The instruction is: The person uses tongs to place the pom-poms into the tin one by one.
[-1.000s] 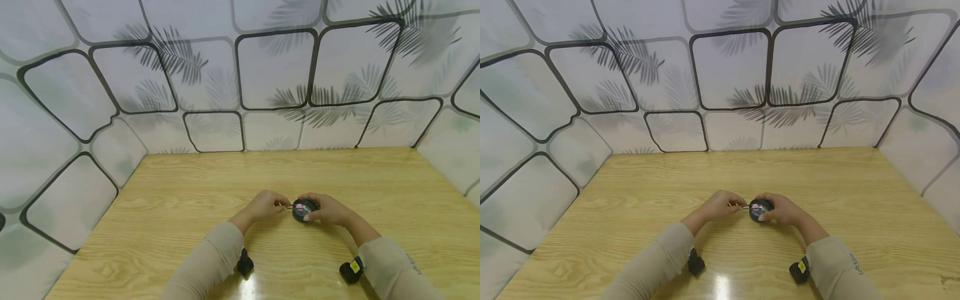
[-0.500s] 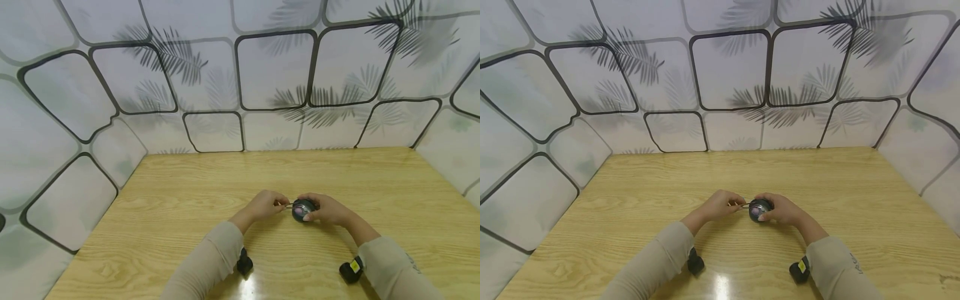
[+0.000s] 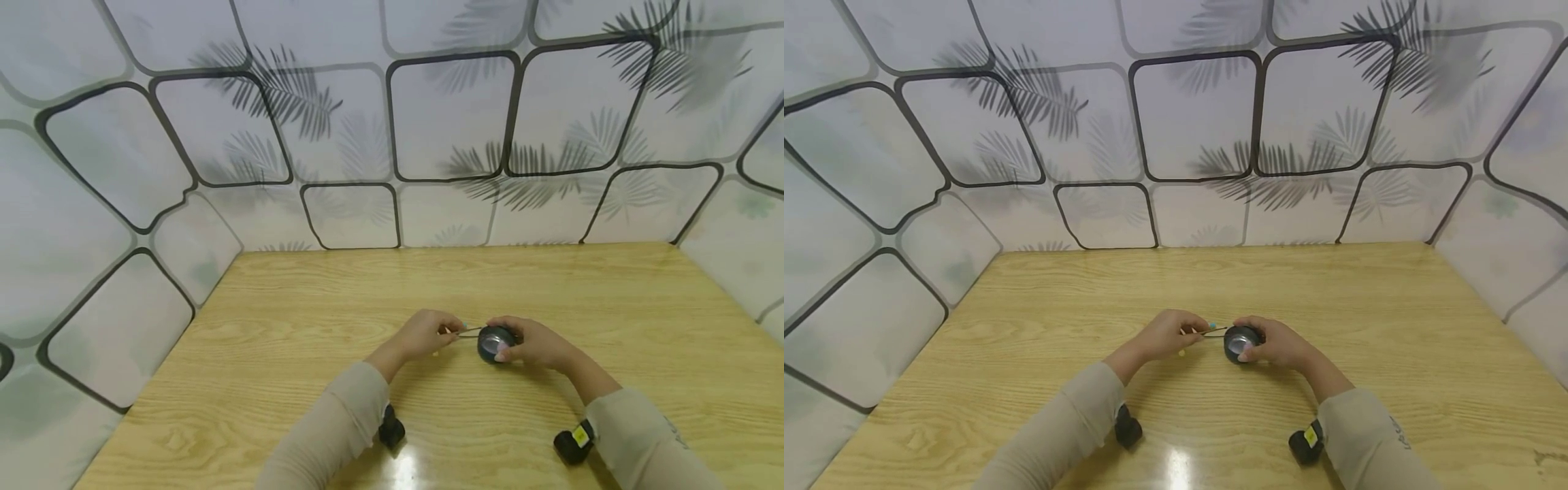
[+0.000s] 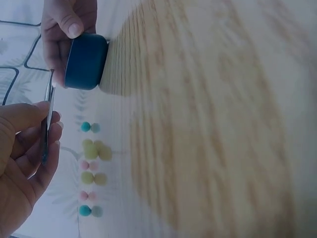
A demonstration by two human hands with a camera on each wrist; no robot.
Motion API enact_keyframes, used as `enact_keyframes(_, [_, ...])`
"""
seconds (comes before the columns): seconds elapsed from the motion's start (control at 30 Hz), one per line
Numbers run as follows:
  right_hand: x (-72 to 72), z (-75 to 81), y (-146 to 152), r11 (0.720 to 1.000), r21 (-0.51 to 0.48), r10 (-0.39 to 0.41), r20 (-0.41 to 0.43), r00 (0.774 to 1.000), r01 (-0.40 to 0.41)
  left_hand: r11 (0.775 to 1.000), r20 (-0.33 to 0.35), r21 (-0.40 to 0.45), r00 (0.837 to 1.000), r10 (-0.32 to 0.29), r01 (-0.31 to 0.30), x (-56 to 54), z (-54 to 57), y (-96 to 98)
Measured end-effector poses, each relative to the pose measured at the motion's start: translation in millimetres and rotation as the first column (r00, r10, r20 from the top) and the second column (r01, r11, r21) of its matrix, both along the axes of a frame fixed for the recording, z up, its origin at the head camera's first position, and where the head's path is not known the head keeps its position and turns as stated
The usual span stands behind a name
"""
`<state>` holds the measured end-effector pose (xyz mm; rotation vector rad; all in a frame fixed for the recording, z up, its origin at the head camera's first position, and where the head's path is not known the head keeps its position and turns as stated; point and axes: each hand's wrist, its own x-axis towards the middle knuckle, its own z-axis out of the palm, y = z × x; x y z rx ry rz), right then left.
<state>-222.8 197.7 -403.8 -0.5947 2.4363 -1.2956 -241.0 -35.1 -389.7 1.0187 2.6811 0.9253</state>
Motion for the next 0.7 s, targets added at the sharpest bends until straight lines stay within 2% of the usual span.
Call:
enact_keyframes(0.1, [-0.1, -3.1, 0, 1.000, -0.007, -0.007, -0.008, 1.000, 0.007, 1.000, 0.016, 0.003, 1.000, 0.020, -0.020, 0.2, -1.6, -4.2])
enact_keyframes(0.4, [0.4, 0.7, -1, 0.999, 0.031, -0.010, -0.027, 1.000, 0.011, 1.000, -0.014, -0.017, 1.000, 0.026, -0.026, -1.0, -3.7, -17.7])
enact_keyframes(0.7, [1.2, 3.5, -3, 1.000, 0.016, 0.003, -0.015, 1.000, -0.003, 0.997, -0.001, -0.023, 0.997, 0.079, -0.079, -2.3, -4.9, -35.5])
